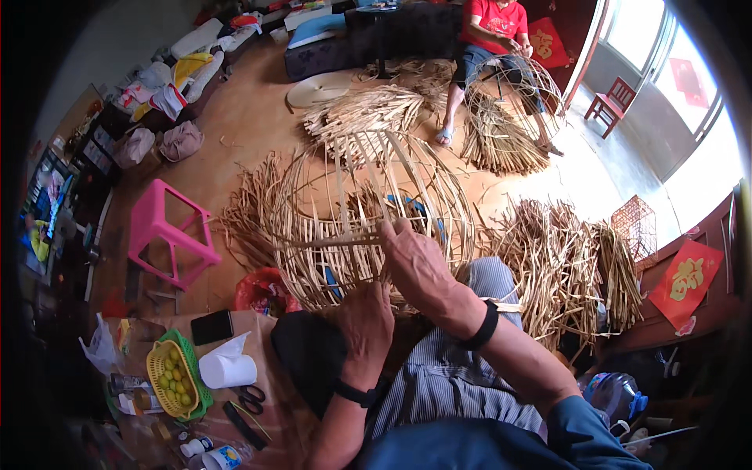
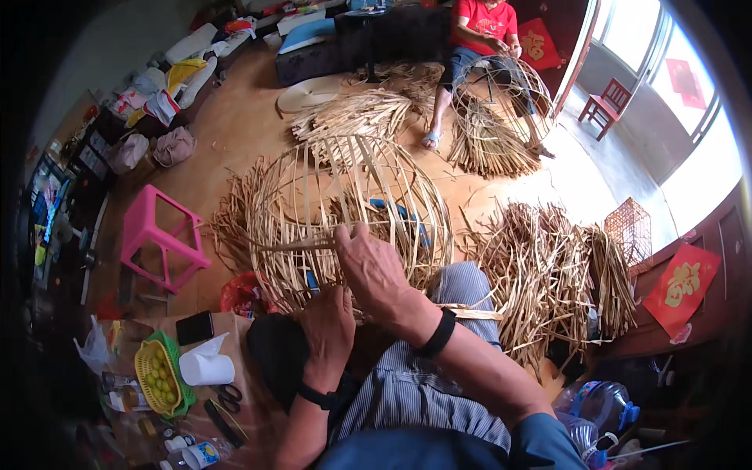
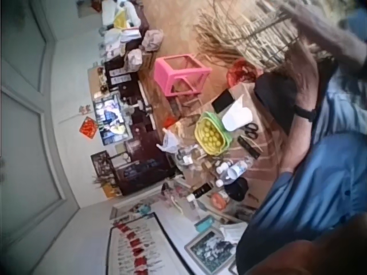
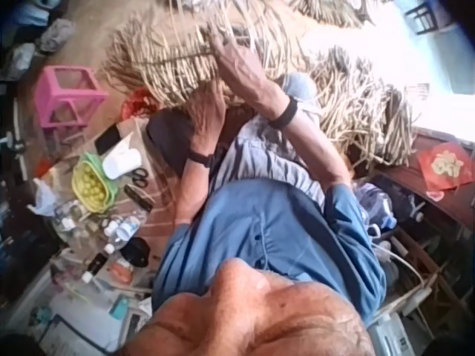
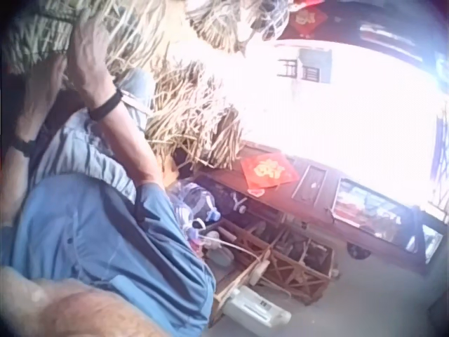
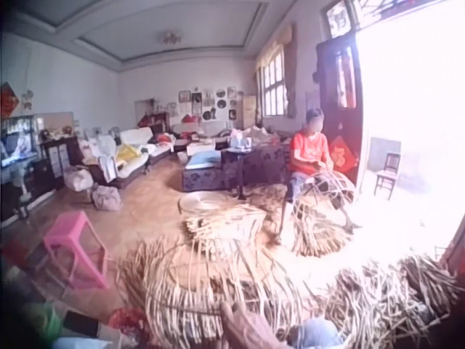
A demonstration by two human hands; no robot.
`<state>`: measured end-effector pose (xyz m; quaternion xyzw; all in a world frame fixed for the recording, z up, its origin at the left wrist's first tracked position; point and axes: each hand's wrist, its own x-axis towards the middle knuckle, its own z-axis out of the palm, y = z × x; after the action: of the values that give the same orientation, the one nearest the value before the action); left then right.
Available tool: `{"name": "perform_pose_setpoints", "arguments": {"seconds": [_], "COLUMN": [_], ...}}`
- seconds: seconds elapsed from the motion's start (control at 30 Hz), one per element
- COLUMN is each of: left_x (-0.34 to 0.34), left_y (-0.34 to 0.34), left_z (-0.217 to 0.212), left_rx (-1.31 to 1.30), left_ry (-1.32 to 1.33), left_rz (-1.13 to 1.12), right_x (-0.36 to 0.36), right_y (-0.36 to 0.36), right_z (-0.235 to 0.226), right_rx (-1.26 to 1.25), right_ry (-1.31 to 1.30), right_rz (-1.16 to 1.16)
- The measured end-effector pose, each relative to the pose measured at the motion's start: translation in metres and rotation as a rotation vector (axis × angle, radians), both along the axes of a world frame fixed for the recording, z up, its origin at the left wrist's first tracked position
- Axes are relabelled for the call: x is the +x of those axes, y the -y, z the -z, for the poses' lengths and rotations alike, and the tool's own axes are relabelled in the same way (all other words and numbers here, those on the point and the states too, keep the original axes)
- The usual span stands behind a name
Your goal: Weaving strips of bamboo together to form a large basket or furniture frame.
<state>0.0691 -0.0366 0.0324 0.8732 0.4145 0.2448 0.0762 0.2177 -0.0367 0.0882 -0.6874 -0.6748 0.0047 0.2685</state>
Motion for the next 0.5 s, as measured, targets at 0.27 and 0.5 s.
{"name": "perform_pose_setpoints", "arguments": {"seconds": [0.27,0.5], "left_x": [0.007,0.005], "left_y": [-0.001,-0.004], "left_z": [-0.001,-0.002], "left_rx": [0.039,-0.061], "left_ry": [0.004,0.092], "left_rz": [-0.014,0.004], "right_x": [0.026,0.045], "right_y": [0.020,0.084], "right_z": [0.018,0.073], "right_rx": [0.153,-0.105], "right_ry": [-0.300,-1.200], "right_rz": [-0.039,-0.036]}}
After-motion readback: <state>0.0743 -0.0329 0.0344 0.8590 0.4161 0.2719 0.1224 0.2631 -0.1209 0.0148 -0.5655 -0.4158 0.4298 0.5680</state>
